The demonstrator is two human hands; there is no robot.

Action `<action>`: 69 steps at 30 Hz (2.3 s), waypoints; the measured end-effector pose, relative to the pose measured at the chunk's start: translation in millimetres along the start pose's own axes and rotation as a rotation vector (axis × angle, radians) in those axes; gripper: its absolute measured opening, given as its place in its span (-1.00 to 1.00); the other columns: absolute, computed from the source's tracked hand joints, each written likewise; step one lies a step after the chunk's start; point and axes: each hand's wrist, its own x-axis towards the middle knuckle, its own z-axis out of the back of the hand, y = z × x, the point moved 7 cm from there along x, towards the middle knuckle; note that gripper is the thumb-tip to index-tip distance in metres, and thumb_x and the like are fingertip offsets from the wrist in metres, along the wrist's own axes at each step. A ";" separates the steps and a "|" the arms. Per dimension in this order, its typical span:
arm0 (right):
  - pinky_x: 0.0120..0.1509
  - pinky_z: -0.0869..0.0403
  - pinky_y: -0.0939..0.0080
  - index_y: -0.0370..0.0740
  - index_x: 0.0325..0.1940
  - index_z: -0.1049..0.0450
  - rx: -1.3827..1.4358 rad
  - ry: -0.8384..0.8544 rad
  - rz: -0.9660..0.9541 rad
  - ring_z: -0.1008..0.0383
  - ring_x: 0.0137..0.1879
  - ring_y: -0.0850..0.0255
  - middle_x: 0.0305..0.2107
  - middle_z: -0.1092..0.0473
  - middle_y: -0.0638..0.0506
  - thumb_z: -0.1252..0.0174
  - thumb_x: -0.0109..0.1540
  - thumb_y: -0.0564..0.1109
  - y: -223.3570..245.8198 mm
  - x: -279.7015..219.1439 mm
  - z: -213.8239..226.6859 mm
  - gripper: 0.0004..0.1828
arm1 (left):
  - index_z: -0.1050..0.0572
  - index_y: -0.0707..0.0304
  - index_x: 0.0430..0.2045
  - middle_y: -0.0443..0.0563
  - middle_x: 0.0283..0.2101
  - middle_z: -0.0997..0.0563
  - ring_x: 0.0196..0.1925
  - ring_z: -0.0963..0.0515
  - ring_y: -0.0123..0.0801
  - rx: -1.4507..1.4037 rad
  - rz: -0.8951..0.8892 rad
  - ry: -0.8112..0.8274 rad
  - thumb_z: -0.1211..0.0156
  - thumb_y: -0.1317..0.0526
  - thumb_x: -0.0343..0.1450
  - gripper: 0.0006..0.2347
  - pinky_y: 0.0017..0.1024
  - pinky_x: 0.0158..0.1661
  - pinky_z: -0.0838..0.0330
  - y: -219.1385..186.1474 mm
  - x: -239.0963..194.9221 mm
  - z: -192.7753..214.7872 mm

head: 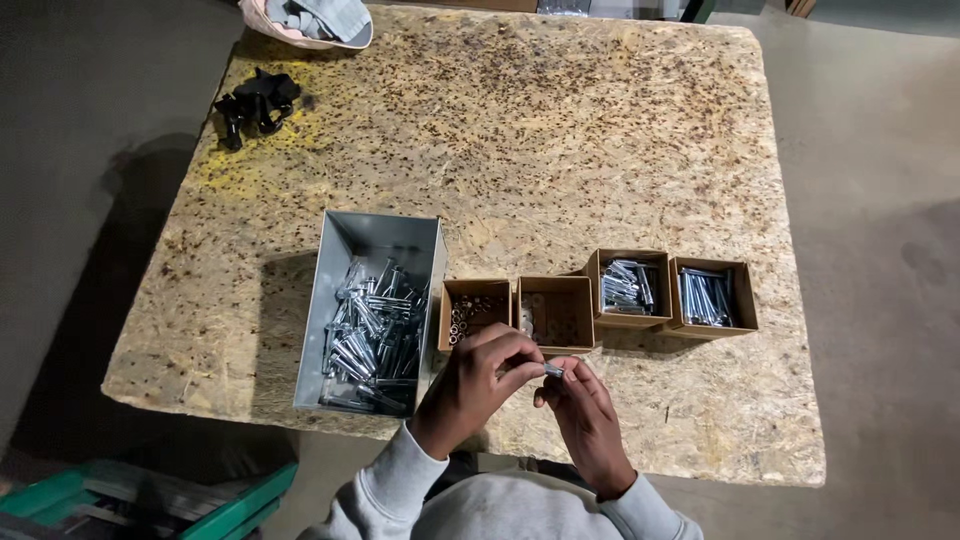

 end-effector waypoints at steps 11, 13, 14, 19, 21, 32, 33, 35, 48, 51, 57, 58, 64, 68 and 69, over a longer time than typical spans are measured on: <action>0.16 -0.47 0.09 -0.37 0.29 -0.50 0.001 0.031 0.003 -0.55 -0.06 0.07 -0.12 -0.57 -0.16 -0.10 0.62 -0.04 -2.0 3.3 -9.6 -0.68 | -0.70 0.20 -0.13 0.05 -0.05 -0.69 -0.05 -0.76 -0.24 0.000 -0.034 0.016 -0.56 0.37 0.51 -0.86 -0.39 -0.06 -0.65 1.4 -6.3 1.6; 0.14 -0.51 0.07 -0.40 0.28 -0.50 0.050 0.035 0.004 -0.54 -0.05 0.07 -0.05 -0.57 -0.16 -0.12 0.61 -0.07 -2.4 5.1 -8.4 -0.68 | -0.73 0.18 -0.10 0.07 -0.04 -0.71 0.01 -0.78 -0.21 -0.034 -0.024 -0.009 -0.53 0.33 0.55 -0.90 -0.35 0.00 -0.64 -0.1 -4.0 7.2; 0.17 -0.53 0.05 -0.40 0.29 -0.50 0.042 0.039 0.007 -0.56 -0.04 0.05 -0.05 -0.56 -0.17 -0.11 0.62 -0.09 -1.3 4.9 -8.5 -0.70 | -0.73 0.21 -0.08 0.08 -0.03 -0.72 0.01 -0.78 -0.20 -0.036 -0.015 0.000 -0.50 0.32 0.57 -0.91 -0.35 -0.02 -0.66 -2.2 -3.1 9.5; 0.16 -0.54 0.01 -0.38 0.23 -0.51 -0.032 0.038 0.055 -0.53 -0.04 0.04 -0.02 -0.53 -0.15 -0.05 0.64 -0.09 7.5 6.2 -17.1 -0.72 | -0.81 0.14 -0.14 -0.04 -0.11 -0.82 -0.08 -0.77 -0.38 -0.108 0.167 -0.026 -0.57 0.20 0.52 -0.89 -0.46 -0.12 -0.62 2.6 0.5 19.1; 0.17 -0.52 0.03 -0.40 0.23 -0.51 -0.072 0.053 0.089 -0.52 -0.05 0.04 -0.04 -0.52 -0.16 -0.04 0.65 -0.07 11.8 6.1 -21.9 -0.69 | -0.84 0.08 -0.16 -0.09 -0.16 -0.78 -0.15 -0.74 -0.48 -0.135 0.252 -0.036 -0.55 0.16 0.52 -0.90 -0.51 -0.14 -0.55 11.9 -1.1 16.6; 0.04 -0.45 0.05 -0.38 0.28 -0.51 0.135 0.022 -0.092 -0.49 -0.18 0.03 -0.16 -0.53 -0.16 -0.07 0.62 -0.13 -3.3 5.5 -8.7 -0.74 | -0.73 0.19 -0.03 0.07 0.06 -0.74 0.15 -0.78 -0.15 -0.122 -0.115 0.081 -0.51 0.56 0.45 -0.71 -0.27 0.22 -0.66 -3.5 1.1 8.1; -0.03 -0.46 0.09 -0.38 0.27 -0.51 0.155 0.024 -0.118 -0.48 -0.23 0.08 -0.20 -0.50 -0.12 -0.10 0.61 -0.12 -3.2 4.7 -12.2 -0.74 | -0.70 0.16 0.07 0.08 0.12 -0.78 0.21 -0.79 -0.12 -0.119 -0.130 0.096 -0.53 0.53 0.47 -0.67 -0.23 0.31 -0.68 -5.0 1.7 7.8; -0.03 -0.45 0.08 -0.37 0.25 -0.51 0.143 0.036 -0.107 -0.45 -0.24 0.11 -0.23 -0.46 -0.07 -0.10 0.62 -0.10 -3.8 4.3 -13.8 -0.74 | -0.73 0.14 0.03 0.04 0.06 -0.81 0.14 -0.82 -0.20 -0.131 -0.074 0.080 -0.52 0.45 0.51 -0.76 -0.30 0.21 -0.68 -7.6 4.2 11.4; -0.12 -0.36 0.17 -0.25 0.11 -0.41 0.314 -0.036 -0.306 -0.27 -0.26 0.26 -0.36 -0.20 0.06 -0.05 0.61 -0.17 -21.2 -1.1 -17.7 -0.90 | -0.71 0.09 -0.04 -0.03 -0.01 -0.83 0.08 -0.83 -0.26 -0.129 -0.057 0.059 -0.44 0.45 0.56 -0.80 -0.35 0.12 -0.66 -1.6 2.7 8.7; -0.11 -0.35 0.19 -0.21 0.05 -0.38 0.345 -0.056 -0.349 -0.25 -0.26 0.25 -0.37 -0.17 0.07 -0.02 0.62 -0.19 -20.3 -2.2 -19.6 -0.92 | -0.70 0.13 0.00 0.01 0.05 -0.82 0.14 -0.82 -0.24 -0.138 -0.071 0.070 -0.43 0.50 0.55 -0.77 -0.35 0.17 -0.73 -1.4 1.7 8.6; -0.08 -0.42 0.23 -0.19 0.07 -0.44 0.334 -0.059 -0.378 -0.30 -0.26 0.26 -0.39 -0.21 0.08 -0.10 0.59 -0.16 -27.2 -0.2 -13.4 -0.94 | -0.75 0.15 -0.05 -0.05 0.00 -0.86 0.08 -0.85 -0.34 -0.293 0.034 0.002 -0.47 0.23 0.61 -0.91 -0.38 0.17 -0.72 -6.8 0.7 9.7; -0.08 -0.42 0.23 -0.19 0.07 -0.44 0.335 -0.060 -0.377 -0.30 -0.26 0.26 -0.39 -0.21 0.08 -0.10 0.59 -0.16 -28.1 0.2 -12.1 -0.94 | -0.75 0.15 -0.05 -0.05 0.00 -0.86 0.08 -0.85 -0.34 -0.294 0.035 0.003 -0.47 0.23 0.61 -0.91 -0.38 0.17 -0.72 -6.6 2.0 8.2; -0.11 -0.42 0.20 -0.17 -0.02 -0.40 0.396 -0.078 -0.392 -0.35 -0.25 0.24 -0.35 -0.30 0.02 -0.06 0.61 -0.18 -27.4 1.0 -13.6 -0.88 | -0.51 0.09 0.29 0.11 0.49 -0.58 0.38 -0.68 -0.22 -0.370 0.100 -0.075 -0.40 0.03 0.60 -0.61 -0.17 0.43 -0.64 6.5 -4.8 5.2; -0.12 -0.41 0.21 -0.14 -0.06 -0.33 0.371 -0.012 -0.357 -0.30 -0.26 0.28 -0.36 -0.19 0.08 -0.06 0.60 -0.18 -18.0 2.5 -23.9 -0.86 | -0.51 0.11 0.15 0.08 0.32 -0.64 0.29 -0.71 -0.21 -0.406 0.151 -0.147 -0.20 -0.09 0.65 -0.67 -0.18 0.28 -0.66 7.1 -11.7 3.5; -0.09 -0.47 0.20 -0.15 -0.05 -0.35 0.342 -0.003 -0.346 -0.34 -0.27 0.29 -0.35 -0.25 0.07 -0.07 0.61 -0.17 -17.1 2.4 -25.0 -0.86 | -0.54 0.10 -0.09 0.09 0.26 -0.64 0.26 -0.70 -0.21 -0.297 0.140 -0.178 -0.29 -0.24 0.60 -0.61 -0.24 0.19 -0.65 1.0 -13.8 4.7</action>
